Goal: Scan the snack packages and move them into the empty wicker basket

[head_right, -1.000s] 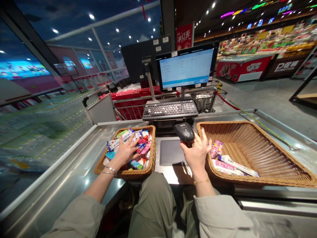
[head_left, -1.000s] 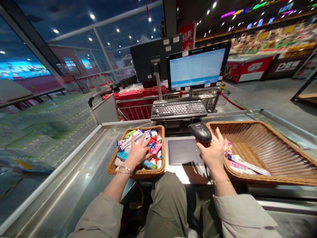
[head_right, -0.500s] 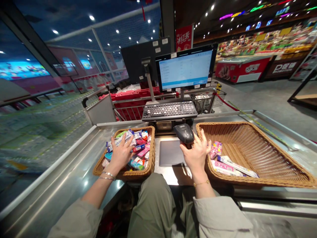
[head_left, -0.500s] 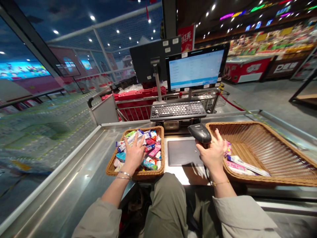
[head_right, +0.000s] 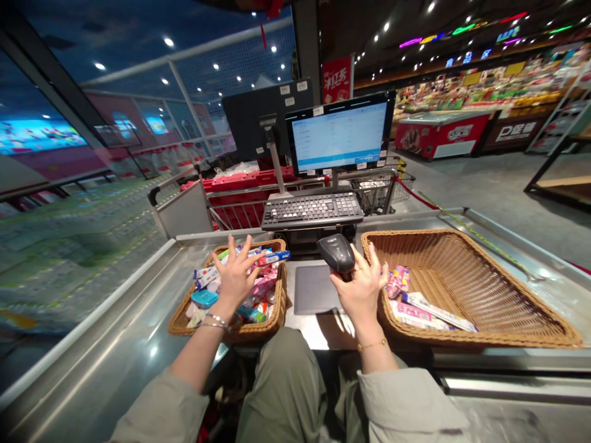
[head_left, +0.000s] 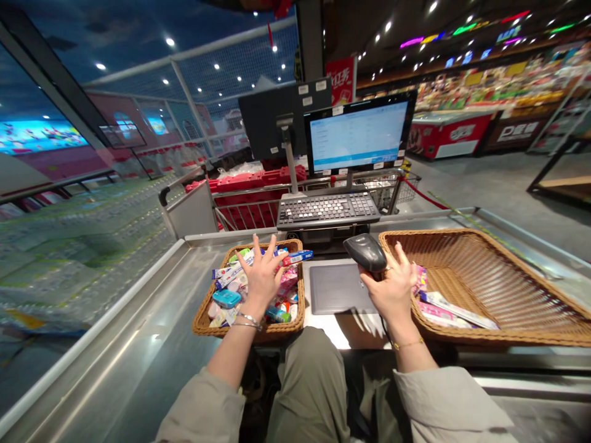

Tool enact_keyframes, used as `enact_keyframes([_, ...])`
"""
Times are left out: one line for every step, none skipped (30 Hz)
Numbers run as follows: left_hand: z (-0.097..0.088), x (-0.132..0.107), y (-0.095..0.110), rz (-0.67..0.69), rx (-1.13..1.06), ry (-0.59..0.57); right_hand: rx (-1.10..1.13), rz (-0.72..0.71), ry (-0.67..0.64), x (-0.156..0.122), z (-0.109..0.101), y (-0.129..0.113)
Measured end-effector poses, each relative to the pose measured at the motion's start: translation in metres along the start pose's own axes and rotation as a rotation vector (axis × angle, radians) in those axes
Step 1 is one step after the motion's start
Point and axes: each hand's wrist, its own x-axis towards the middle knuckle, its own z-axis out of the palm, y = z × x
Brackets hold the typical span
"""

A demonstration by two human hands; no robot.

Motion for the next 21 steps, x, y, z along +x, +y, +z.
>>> enact_keyframes([0.003,0.003,0.003,-0.005,-0.015,0.009,-0.003,-0.007,-0.003,0.0,0.0,0.0])
enact_keyframes([0.005,0.006,0.007,-0.008,-0.029,0.017,-0.006,-0.015,-0.005,0.0,0.0,0.0])
enact_keyframes([0.008,0.009,0.01,-0.011,-0.041,0.027,-0.009,-0.025,-0.01,0.0,0.0,0.0])
enact_keyframes([0.011,0.012,0.013,-0.016,-0.051,0.039,-0.013,-0.035,-0.016,0.0,0.0,0.0])
enact_keyframes([0.014,0.015,0.017,-0.025,-0.059,0.053,-0.018,-0.046,-0.02,0.0,0.0,0.0])
enact_keyframes([0.018,0.018,0.02,-0.035,-0.065,0.069,-0.022,-0.058,-0.024,0.0,0.0,0.0])
enact_keyframes([0.021,0.02,0.023,-0.044,-0.07,0.084,-0.025,-0.072,-0.028,0.0,0.0,0.0])
enact_keyframes([0.025,0.023,0.026,-0.051,-0.074,0.098,-0.028,-0.086,-0.031,0.0,0.0,-0.001])
enact_keyframes([0.029,0.025,0.029,-0.056,-0.078,0.111,-0.029,-0.102,-0.03,0.0,0.0,-0.001])
enact_keyframes([0.032,0.027,0.032,-0.059,-0.082,0.12,-0.029,-0.119,-0.03,0.0,0.0,-0.003])
enact_keyframes([0.035,0.029,0.034,-0.059,-0.087,0.125,-0.029,-0.138,-0.035,0.0,0.0,-0.004])
enact_keyframes([0.038,0.03,0.036,-0.061,-0.091,0.13,-0.028,-0.154,-0.041,0.0,0.0,-0.005])
enact_keyframes([0.041,0.032,0.038,-0.062,-0.095,0.134,-0.029,-0.167,-0.048,-0.001,0.0,-0.007])
enact_keyframes([0.043,0.033,0.039,-0.064,-0.098,0.138,-0.03,-0.177,-0.058,-0.001,0.0,-0.008])
enact_keyframes([0.045,0.034,0.041,-0.065,-0.1,0.141,-0.031,-0.184,-0.068,-0.001,0.0,-0.009])
enact_keyframes([0.047,0.034,0.042,-0.067,-0.1,0.143,-0.033,-0.189,-0.077,-0.001,0.0,-0.01])
enact_keyframes([0.048,0.035,0.043,-0.069,-0.099,0.145,-0.033,-0.194,-0.081,-0.001,0.001,-0.011])
enact_keyframes([0.05,0.035,0.044,-0.07,-0.096,0.146,-0.033,-0.198,-0.084,-0.001,0.001,-0.011])
enact_keyframes([0.051,0.035,0.044,-0.07,-0.094,0.145,-0.034,-0.201,-0.086,-0.001,0.001,-0.012])
enact_keyframes([0.051,0.035,0.045,-0.07,-0.092,0.145,-0.035,-0.205,-0.086,-0.001,0.001,-0.012])
enact_keyframes([0.052,0.036,0.045,-0.068,-0.092,0.144,-0.036,-0.208,-0.085,-0.001,0.001,-0.012])
